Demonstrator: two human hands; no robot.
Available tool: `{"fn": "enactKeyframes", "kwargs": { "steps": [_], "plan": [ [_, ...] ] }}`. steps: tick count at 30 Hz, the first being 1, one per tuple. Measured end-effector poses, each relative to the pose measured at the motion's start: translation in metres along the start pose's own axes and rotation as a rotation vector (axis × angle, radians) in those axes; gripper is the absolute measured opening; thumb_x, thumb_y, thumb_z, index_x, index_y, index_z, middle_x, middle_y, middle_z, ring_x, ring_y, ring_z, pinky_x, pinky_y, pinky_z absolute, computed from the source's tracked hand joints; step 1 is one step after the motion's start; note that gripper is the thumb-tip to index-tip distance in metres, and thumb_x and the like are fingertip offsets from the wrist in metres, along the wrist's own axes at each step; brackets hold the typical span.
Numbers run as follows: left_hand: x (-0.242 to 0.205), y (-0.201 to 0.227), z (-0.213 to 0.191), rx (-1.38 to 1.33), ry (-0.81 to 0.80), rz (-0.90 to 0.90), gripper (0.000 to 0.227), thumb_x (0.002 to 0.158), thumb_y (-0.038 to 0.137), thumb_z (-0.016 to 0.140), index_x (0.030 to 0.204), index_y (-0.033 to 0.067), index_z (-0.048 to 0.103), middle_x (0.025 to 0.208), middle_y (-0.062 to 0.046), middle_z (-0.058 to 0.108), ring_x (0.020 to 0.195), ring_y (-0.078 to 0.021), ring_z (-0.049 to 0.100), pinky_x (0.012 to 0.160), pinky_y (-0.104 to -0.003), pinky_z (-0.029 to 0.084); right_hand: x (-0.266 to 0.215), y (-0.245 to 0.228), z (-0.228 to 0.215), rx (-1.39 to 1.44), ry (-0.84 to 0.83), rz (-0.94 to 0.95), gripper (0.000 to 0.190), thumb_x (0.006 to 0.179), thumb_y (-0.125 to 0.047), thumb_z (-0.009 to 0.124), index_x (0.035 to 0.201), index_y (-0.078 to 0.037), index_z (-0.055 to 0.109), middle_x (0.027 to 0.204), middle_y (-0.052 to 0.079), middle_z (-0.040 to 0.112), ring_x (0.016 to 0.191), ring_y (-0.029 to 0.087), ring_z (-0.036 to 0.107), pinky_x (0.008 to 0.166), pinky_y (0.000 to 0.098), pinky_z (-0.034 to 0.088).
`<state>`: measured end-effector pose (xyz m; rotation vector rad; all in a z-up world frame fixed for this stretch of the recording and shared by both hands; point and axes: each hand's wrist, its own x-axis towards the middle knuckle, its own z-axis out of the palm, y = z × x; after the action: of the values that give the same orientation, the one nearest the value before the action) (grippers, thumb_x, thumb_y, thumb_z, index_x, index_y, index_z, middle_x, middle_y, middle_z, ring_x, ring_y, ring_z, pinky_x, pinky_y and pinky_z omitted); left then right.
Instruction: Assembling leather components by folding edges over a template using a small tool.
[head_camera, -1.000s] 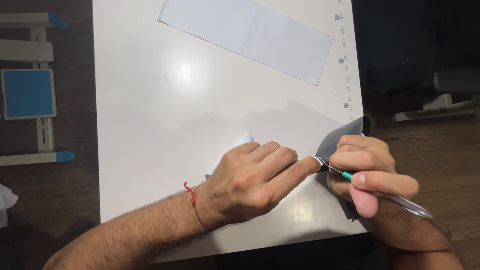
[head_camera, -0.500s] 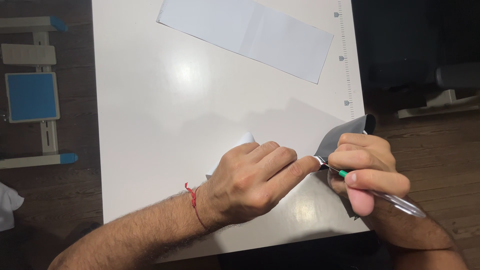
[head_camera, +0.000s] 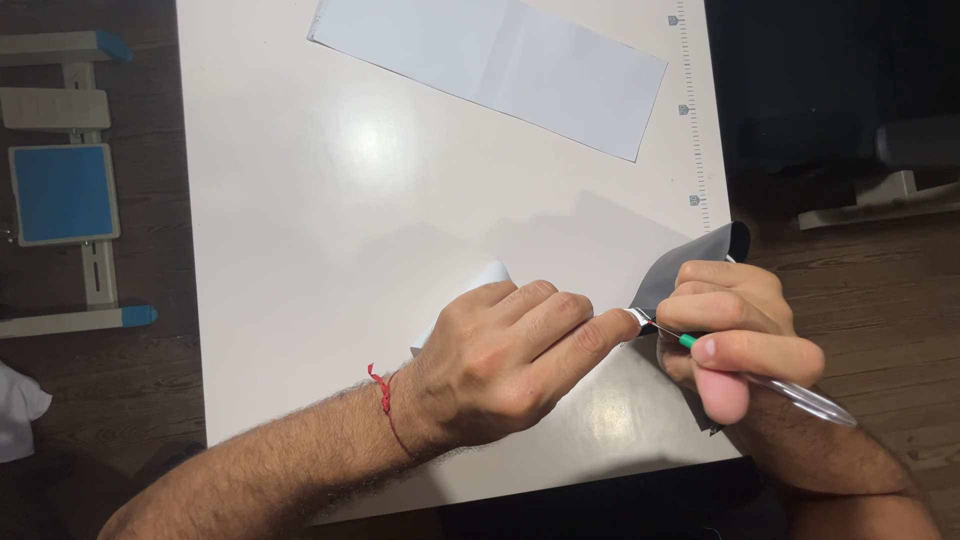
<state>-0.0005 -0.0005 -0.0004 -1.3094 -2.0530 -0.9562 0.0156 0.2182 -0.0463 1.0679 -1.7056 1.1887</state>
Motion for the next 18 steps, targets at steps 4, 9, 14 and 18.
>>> {"fn": "enactKeyframes", "kwargs": {
  "steps": [4,9,14,18],
  "plan": [
    [0.000,-0.001,0.000,0.000,0.018,0.019,0.025,0.104,-0.005,0.050,0.108,0.0034,0.073,0.079,-0.002,0.050,0.062,-0.0165,0.042,0.051,-0.030,0.029,0.001,-0.008,-0.006,-0.045,-0.073,0.086,0.027,0.111,-0.035,0.041,0.101,-0.011,0.036,0.075,0.008,0.055,0.043,0.015,0.022,0.044,0.0323,0.020],
    [0.001,-0.001,0.000,0.005,0.042,0.049,0.027,0.106,-0.002,0.047,0.108,0.0005,0.074,0.076,-0.003,0.046,0.061,-0.0160,0.040,0.052,-0.030,0.025,-0.004,-0.002,-0.013,-0.051,-0.125,0.014,0.030,0.106,-0.034,0.050,0.101,-0.005,0.044,0.075,0.010,0.054,0.044,0.014,0.028,0.043,0.0319,0.020],
    [0.004,-0.001,-0.003,0.068,0.096,0.152,0.027,0.108,0.003,0.049,0.103,-0.0016,0.075,0.076,-0.004,0.051,0.059,-0.0146,0.038,0.053,-0.030,0.022,0.007,-0.011,-0.013,-0.227,-0.224,0.013,0.024,0.096,-0.019,0.068,0.103,0.002,0.059,0.085,0.010,0.051,0.049,0.012,0.032,0.046,0.0319,0.023],
    [0.004,-0.003,-0.001,0.040,0.091,0.173,0.020,0.107,0.002,0.055,0.104,-0.0029,0.074,0.080,-0.007,0.056,0.060,-0.0154,0.042,0.052,-0.031,0.023,-0.003,-0.009,-0.012,-0.070,-0.108,0.151,0.024,0.103,-0.022,0.059,0.110,-0.001,0.053,0.094,0.011,0.055,0.048,0.013,0.030,0.050,0.0338,0.023]
  ]
}}
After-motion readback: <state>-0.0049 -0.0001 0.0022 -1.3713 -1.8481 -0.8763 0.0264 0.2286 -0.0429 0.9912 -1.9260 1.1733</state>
